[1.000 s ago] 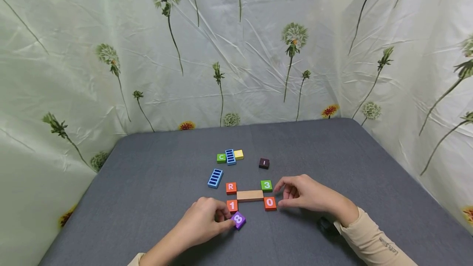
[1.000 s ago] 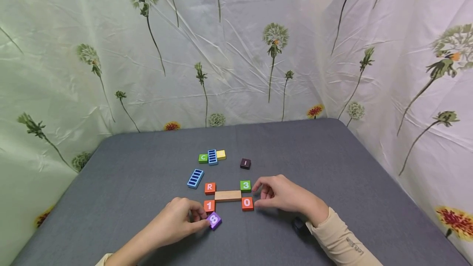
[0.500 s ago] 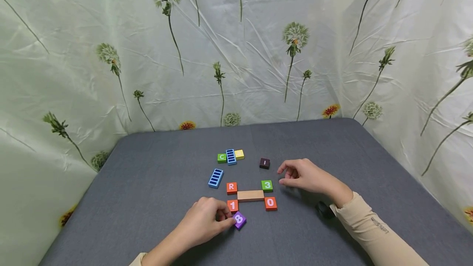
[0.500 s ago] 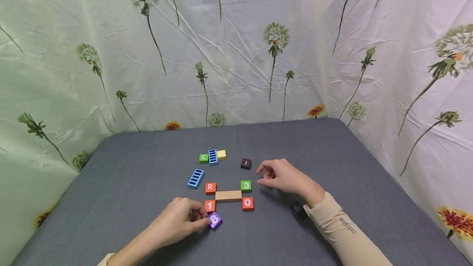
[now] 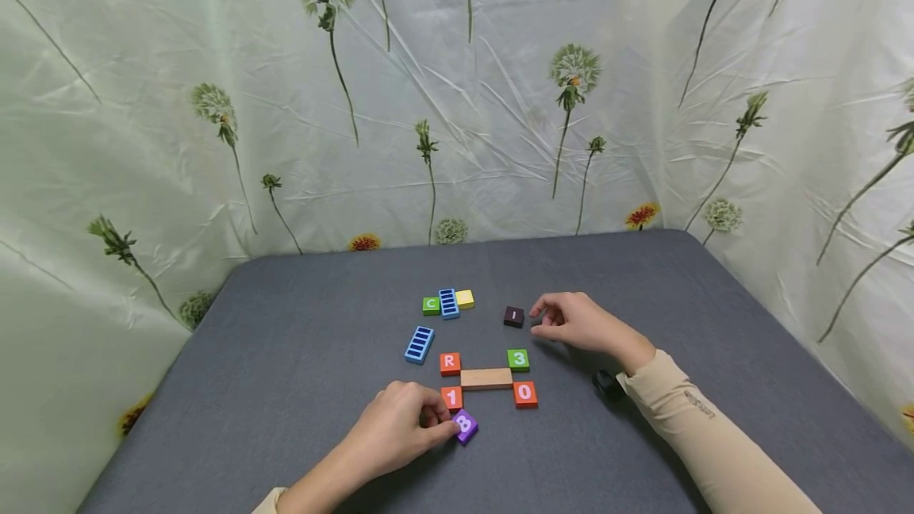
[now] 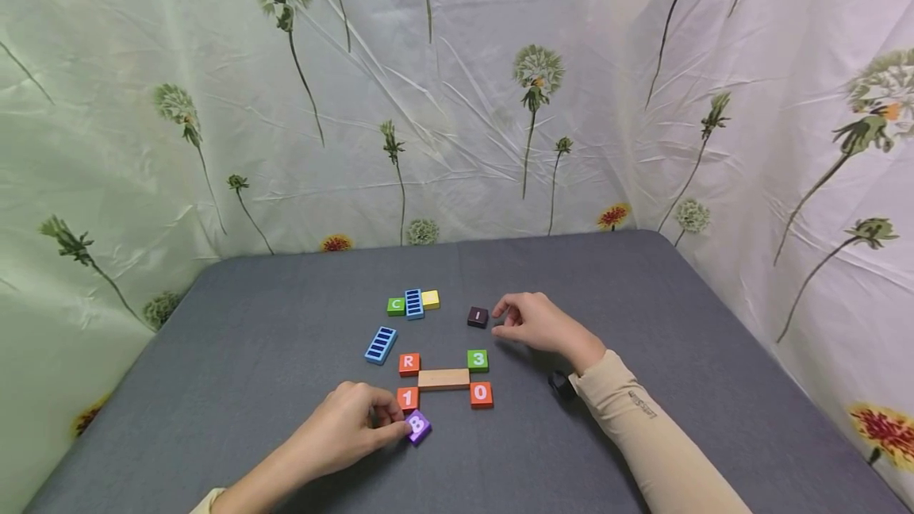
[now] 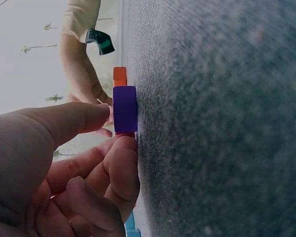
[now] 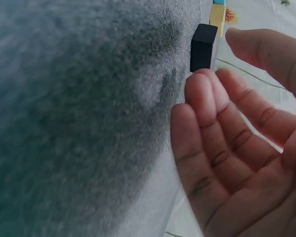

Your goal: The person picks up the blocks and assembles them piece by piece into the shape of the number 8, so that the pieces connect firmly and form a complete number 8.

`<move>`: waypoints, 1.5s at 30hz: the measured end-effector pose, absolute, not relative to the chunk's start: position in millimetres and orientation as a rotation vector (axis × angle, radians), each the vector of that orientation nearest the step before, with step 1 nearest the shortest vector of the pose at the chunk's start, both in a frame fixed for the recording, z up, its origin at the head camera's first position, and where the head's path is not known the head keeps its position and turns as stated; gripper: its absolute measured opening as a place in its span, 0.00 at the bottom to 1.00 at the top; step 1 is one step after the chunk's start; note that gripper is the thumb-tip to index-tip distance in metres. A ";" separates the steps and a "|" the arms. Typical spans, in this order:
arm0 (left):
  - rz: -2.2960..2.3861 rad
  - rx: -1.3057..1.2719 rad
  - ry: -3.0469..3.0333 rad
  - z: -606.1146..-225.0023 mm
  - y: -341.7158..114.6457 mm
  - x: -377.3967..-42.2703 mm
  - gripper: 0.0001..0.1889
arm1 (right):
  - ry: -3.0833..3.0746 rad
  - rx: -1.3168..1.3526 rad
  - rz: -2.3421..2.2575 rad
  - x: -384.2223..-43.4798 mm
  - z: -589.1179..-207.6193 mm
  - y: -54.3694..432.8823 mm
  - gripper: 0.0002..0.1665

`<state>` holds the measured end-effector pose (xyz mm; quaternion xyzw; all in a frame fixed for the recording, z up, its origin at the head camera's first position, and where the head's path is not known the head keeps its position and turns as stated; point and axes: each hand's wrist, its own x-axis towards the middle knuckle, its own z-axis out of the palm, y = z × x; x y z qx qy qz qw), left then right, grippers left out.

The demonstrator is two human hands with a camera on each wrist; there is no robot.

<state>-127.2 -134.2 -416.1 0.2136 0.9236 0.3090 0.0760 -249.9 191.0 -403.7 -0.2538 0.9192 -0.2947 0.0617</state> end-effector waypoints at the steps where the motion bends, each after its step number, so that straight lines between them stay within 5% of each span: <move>1: 0.924 0.634 2.765 -416.1 -134.1 -127.4 0.10 | 2.781 -0.758 -0.888 -251.4 -404.2 190.1 0.14; 45: 0.931 0.637 2.766 -414.7 -133.5 -125.9 0.09 | 2.782 -0.644 -0.844 -275.5 -408.7 168.5 0.15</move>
